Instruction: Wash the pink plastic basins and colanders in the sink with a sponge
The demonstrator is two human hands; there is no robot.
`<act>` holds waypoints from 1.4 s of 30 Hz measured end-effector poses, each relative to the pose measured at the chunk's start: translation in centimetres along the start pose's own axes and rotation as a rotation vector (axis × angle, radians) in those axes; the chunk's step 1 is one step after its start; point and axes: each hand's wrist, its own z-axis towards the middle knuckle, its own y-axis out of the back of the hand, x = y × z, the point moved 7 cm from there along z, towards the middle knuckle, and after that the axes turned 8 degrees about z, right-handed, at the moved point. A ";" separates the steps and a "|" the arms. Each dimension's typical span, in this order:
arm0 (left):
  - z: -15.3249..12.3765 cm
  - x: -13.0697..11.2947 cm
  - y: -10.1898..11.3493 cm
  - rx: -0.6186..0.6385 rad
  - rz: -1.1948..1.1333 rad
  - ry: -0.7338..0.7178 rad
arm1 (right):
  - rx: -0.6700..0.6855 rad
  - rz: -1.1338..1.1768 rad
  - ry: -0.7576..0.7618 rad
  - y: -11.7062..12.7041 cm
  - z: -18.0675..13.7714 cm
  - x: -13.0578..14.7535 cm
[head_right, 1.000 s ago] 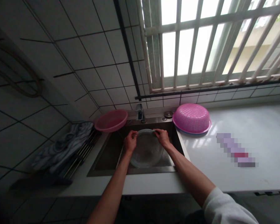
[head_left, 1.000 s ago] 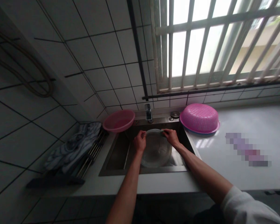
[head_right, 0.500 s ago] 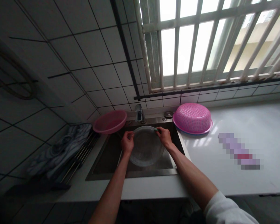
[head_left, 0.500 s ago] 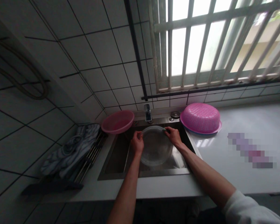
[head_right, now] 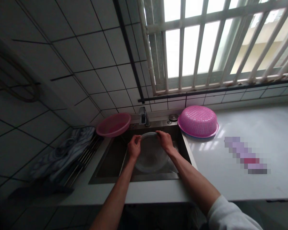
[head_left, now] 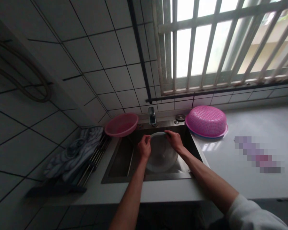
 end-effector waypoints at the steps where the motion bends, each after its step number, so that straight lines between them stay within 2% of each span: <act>1: 0.2 0.8 0.5 -0.064 -0.029 0.027 | -0.045 0.011 -0.054 0.9 0.2 -1.1; 2: 0.5 1.6 0.8 -0.108 -0.057 0.056 | -0.065 0.022 -0.100 1.6 0.3 -2.1; 3: 0.7 2.2 0.8 -0.100 -0.085 0.075 | -0.071 0.034 -0.135 2.2 0.4 -2.9; 6: 0.8 3.0 -0.5 0.062 -0.089 0.087 | -0.005 0.074 -0.131 2.4 0.3 -3.4; 10: -0.2 0.8 -2.4 0.293 -0.055 -0.079 | 0.187 0.088 0.025 -0.3 -0.6 -0.1; 13: -0.8 -0.7 -3.1 0.376 0.011 -0.166 | 0.278 0.072 0.120 -2.2 -1.2 2.4; 16: -0.4 -0.4 -1.9 0.269 0.046 -0.123 | 0.209 0.086 0.122 -1.7 -0.8 2.4; 19: 0.4 0.7 0.3 0.054 0.010 -0.023 | 0.062 0.082 0.004 0.4 0.0 -0.2; 21: 0.6 1.3 1.2 -0.033 -0.013 0.020 | 0.006 0.055 -0.068 1.3 0.2 -1.7; 23: 0.5 1.3 1.3 -0.051 -0.015 0.029 | -0.024 0.012 -0.077 1.6 0.1 -2.0; 25: 0.3 0.7 0.7 -0.009 0.011 0.009 | -0.014 -0.028 -0.018 0.9 -0.2 -1.0; 30: -0.9 -1.5 -1.4 0.183 0.130 -0.116 | 0.172 -0.069 0.159 -2.4 -1.0 2.6; 32: -0.8 -1.2 -0.8 0.129 0.131 -0.101 | 0.150 -0.028 0.153 -2.1 -0.8 2.5; 35: -0.2 0.7 1.5 -0.099 0.047 0.027 | -0.006 0.037 0.001 0.5 -0.3 0.1; 37: 0.1 2.0 2.7 -0.212 -0.009 0.104 | -0.035 0.025 -0.099 1.8 -0.2 -1.6; 40: 0.0 2.5 2.8 -0.246 0.006 0.125 | -0.060 -0.041 -0.144 2.5 -0.4 -2.3; 42: -0.2 1.7 2.1 -0.184 0.043 0.085 | -0.059 -0.067 -0.093 1.8 -0.6 -1.2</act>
